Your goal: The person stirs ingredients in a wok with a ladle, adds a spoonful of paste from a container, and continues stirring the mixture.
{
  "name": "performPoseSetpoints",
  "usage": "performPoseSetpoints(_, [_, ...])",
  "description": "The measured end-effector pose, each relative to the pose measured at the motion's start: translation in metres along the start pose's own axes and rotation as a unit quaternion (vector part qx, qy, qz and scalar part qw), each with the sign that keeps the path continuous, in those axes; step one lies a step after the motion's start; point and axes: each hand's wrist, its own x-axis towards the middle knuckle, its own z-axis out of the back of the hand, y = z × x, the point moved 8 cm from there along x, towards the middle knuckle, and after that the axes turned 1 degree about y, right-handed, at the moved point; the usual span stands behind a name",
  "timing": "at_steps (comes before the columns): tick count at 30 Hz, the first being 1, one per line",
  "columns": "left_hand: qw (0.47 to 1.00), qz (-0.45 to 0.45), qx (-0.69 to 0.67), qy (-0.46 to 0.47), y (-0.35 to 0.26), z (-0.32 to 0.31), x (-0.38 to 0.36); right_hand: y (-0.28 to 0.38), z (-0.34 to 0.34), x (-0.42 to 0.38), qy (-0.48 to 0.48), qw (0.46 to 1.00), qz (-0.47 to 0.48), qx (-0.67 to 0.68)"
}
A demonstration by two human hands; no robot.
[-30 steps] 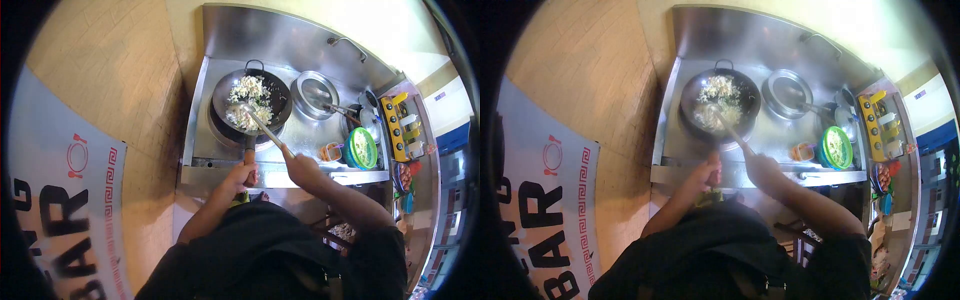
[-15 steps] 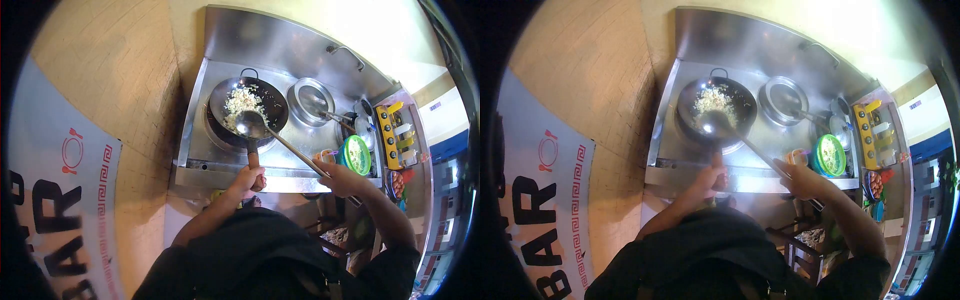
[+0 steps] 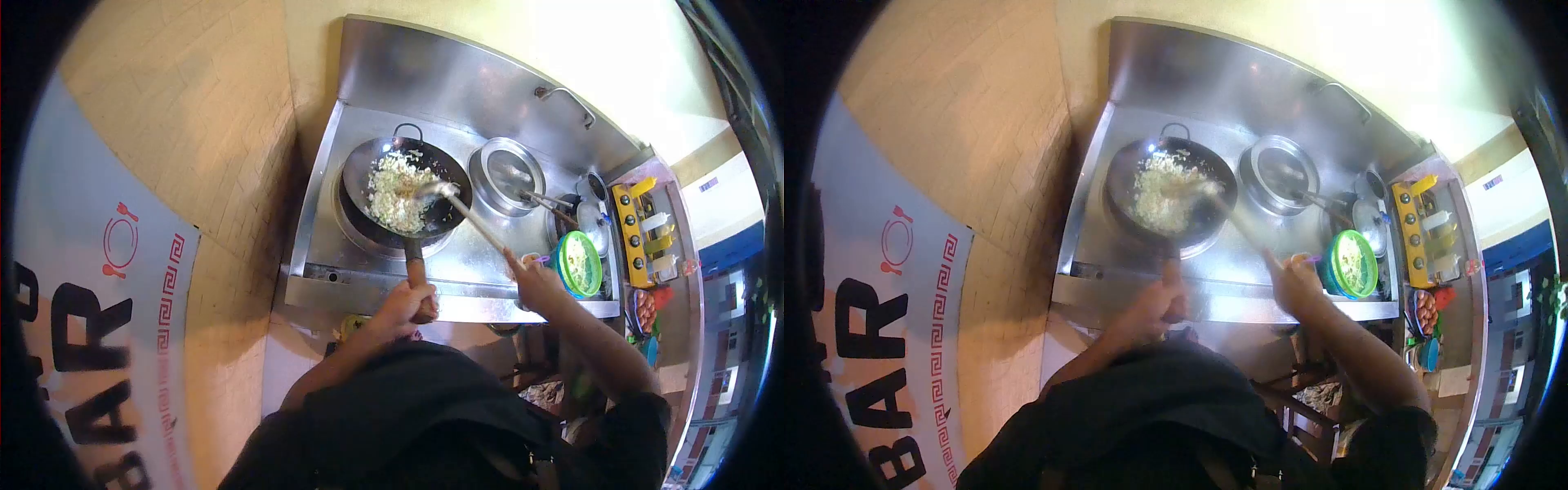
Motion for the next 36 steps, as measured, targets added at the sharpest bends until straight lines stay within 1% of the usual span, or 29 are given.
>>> performPoseSetpoints(1, [0.999,-0.004,0.001,0.033,-0.004,-0.021,-0.01,-0.001,0.007,0.008,-0.005,1.0,0.003,-0.004])
performPoseSetpoints(2, [0.998,-0.022,-0.01,-0.05,-0.012,-0.023,-0.02,-0.009,0.014,0.024,0.008,0.996,-0.034,0.083])
performPoseSetpoints(3, [0.998,-0.028,-0.01,-0.052,-0.014,-0.019,-0.016,-0.014,0.019,0.038,0.022,0.982,-0.071,0.172])
performPoseSetpoints(4, [0.998,-0.036,-0.035,-0.034,-0.011,-0.013,-0.008,-0.012,0.019,0.051,0.007,0.976,-0.1,0.195])
performPoseSetpoints(5, [0.997,-0.04,-0.059,-0.015,-0.006,-0.008,0.0,-0.007,0.01,0.068,-0.014,0.969,-0.104,0.225])
performPoseSetpoints(6, [0.998,-0.039,-0.055,-0.015,-0.002,-0.003,0.007,-0.003,0.003,0.087,-0.038,0.961,-0.107,0.252])
performPoseSetpoints(8, [0.995,-0.024,-0.097,0.013,0.005,0.002,0.017,0.019,0.006,0.117,-0.04,0.944,-0.112,0.308])
performPoseSetpoints(9, [0.995,-0.021,-0.095,0.011,0.006,0.004,0.018,0.029,-0.029,0.144,-0.077,0.943,-0.085,0.314])
performPoseSetpoints(11, [0.999,-0.019,-0.039,-0.019,0.006,0.014,0.019,0.067,-0.037,0.14,-0.043,0.918,-0.011,0.393])
performPoseSetpoints(13, [1.0,-0.009,-0.018,-0.008,0.006,0.03,0.026,0.09,-0.012,0.089,0.016,0.955,0.036,0.293])
performPoseSetpoints(15, [1.0,-0.001,-0.004,0.006,0.01,0.028,0.021,0.088,0.022,0.02,0.089,0.968,0.044,0.232])
performPoseSetpoints(17, [0.999,0.006,-0.039,-0.036,-0.005,0.006,-0.008,0.071,0.024,-0.022,0.132,0.977,-0.007,0.169])
performPoseSetpoints(18, [0.999,-0.033,0.033,0.001,-0.019,-0.02,-0.025,0.055,0.006,-0.018,0.126,0.977,-0.014,0.169])
performPoseSetpoints(20, [0.999,-0.017,0.048,0.013,-0.017,-0.047,-0.04,0.027,-0.03,-0.009,0.002,1.0,0.013,0.019])
performPoseSetpoints(21, [0.998,-0.004,0.063,0.018,-0.012,-0.053,-0.042,0.011,-0.006,-0.003,-0.056,0.995,0.028,-0.08])
performPoseSetpoints(22, [0.999,-0.014,0.022,0.02,0.003,-0.038,-0.024,-0.008,0.015,0.005,-0.002,1.0,0.002,-0.028])
performPoseSetpoints(23, [1.0,-0.013,0.021,0.019,0.007,-0.027,-0.013,-0.02,0.03,0.004,-0.004,0.999,-0.016,-0.038])
performPoseSetpoints(25, [0.995,-0.049,-0.047,0.067,-0.004,-0.019,-0.001,-0.033,0.067,-0.002,-0.035,0.999,-0.019,0.003])
performPoseSetpoints(26, [0.997,-0.07,0.021,0.019,-0.023,-0.027,-0.016,-0.034,0.081,-0.008,-0.035,0.999,-0.016,0.001])
performPoseSetpoints(27, [0.997,-0.074,0.017,0.019,-0.019,-0.021,-0.009,-0.038,0.094,-0.013,-0.023,0.999,-0.031,-0.015])
performPoseSetpoints(28, [0.998,-0.059,-0.017,0.023,-0.006,-0.009,0.005,-0.042,0.099,-0.014,-0.011,0.998,-0.045,-0.031])
performPoseSetpoints(29, [0.997,-0.044,-0.05,0.029,0.004,-0.002,0.015,-0.045,0.085,-0.007,-0.013,0.998,-0.043,-0.035])
performPoseSetpoints(31, [0.999,-0.036,-0.033,0.022,0.007,0.007,0.018,-0.052,0.016,0.023,-0.04,0.998,-0.05,0.002])
performPoseSetpoints(32, [0.999,-0.028,-0.015,0.016,0.008,0.012,0.021,-0.053,-0.019,0.041,-0.02,0.996,-0.071,0.05])
performPoseSetpoints(33, [0.999,-0.041,-0.018,0.017,0.007,0.02,0.027,-0.055,-0.049,0.063,-0.004,0.991,-0.089,0.096])
performPoseSetpoints(34, [0.999,-0.036,0.008,-0.013,0.013,0.037,0.033,-0.06,-0.076,0.081,-0.015,0.98,-0.126,0.153])
performPoseSetpoints(35, [0.998,-0.027,0.031,-0.045,0.02,0.054,0.037,-0.067,-0.092,0.091,-0.022,0.964,-0.16,0.21])
performPoseSetpoints(36, [0.997,-0.045,0.06,-0.026,0.019,0.061,0.038,-0.058,-0.072,0.092,-0.023,0.967,-0.15,0.205])
